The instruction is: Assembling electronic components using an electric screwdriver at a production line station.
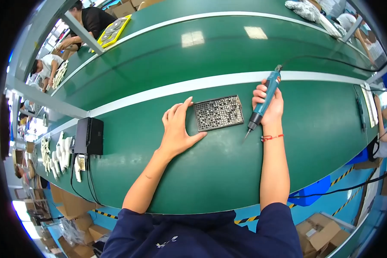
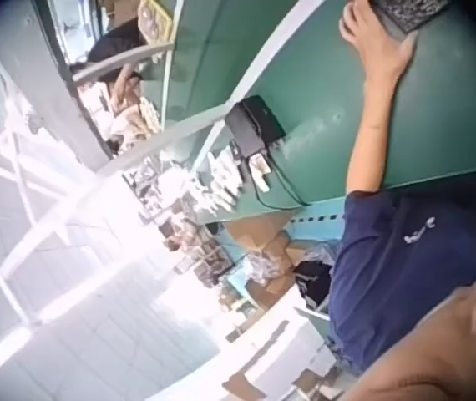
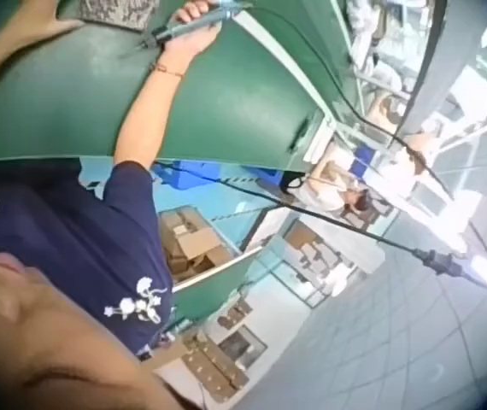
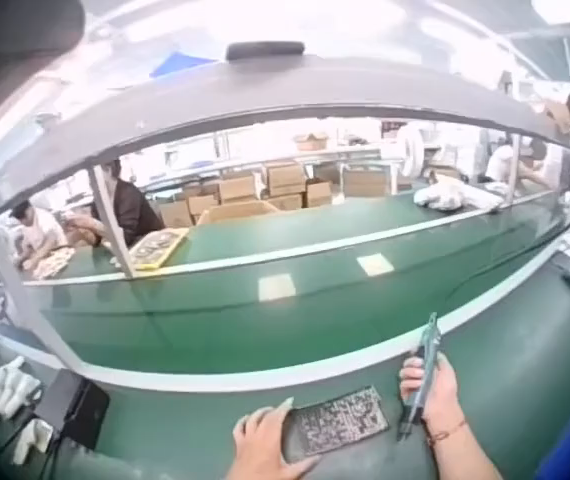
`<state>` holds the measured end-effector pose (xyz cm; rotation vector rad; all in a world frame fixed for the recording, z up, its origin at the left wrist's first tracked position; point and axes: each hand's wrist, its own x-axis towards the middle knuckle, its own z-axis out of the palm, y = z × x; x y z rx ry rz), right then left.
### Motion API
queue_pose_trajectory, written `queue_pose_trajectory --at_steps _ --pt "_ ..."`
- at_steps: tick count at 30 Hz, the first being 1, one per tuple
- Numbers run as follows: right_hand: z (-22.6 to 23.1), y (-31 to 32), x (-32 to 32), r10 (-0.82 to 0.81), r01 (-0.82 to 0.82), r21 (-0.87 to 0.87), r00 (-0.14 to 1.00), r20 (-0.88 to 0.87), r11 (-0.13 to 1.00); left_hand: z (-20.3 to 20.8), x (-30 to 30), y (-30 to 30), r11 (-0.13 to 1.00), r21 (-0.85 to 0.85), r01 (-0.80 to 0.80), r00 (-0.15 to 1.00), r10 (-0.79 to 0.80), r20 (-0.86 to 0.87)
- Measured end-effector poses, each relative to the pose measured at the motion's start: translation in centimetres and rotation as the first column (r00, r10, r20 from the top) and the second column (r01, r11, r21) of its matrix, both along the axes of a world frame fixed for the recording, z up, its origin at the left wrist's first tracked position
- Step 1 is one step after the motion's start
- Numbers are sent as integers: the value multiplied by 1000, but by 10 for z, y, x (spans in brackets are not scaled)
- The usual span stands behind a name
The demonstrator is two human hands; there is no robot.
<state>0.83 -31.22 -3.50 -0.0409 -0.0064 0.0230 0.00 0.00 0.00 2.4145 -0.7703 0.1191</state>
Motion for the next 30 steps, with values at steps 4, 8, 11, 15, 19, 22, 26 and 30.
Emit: queue_pose_trajectory --at_steps 4,8,11,15,19,22,26,30 --pt "18 -31 24 74 -66 -88 993 89 994 -14 12 0 951 -310 -7 999 20 41" --pt "-13 -49 -5 76 -64 -117 992 99 991 2 34 93 780 -608 -150 986 161 -38" --pt "-46 -61 4 163 -128 -185 969 184 974 -26 53 139 23 -894 -447 890 110 -443" --pt "-37 -70 -1 206 -195 -106 973 100 975 -32 42 141 -112 -884 -454 891 -47 -452" --pt "-32 -77 -10 180 -159 -195 979 94 968 -35 44 138 97 -928 -359 932 -11 -362" --pt "-41 -97 -6 144 -120 -241 986 83 963 -35 46 132 123 -938 -325 940 -67 -335" --pt "-51 -95 -20 -338 321 -947 894 295 24 -38 46 124 187 -913 -363 929 -6 -371" --pt "-41 -61 -15 -395 259 -943 904 162 208 -40 39 131 279 -875 -395 916 50 -397"
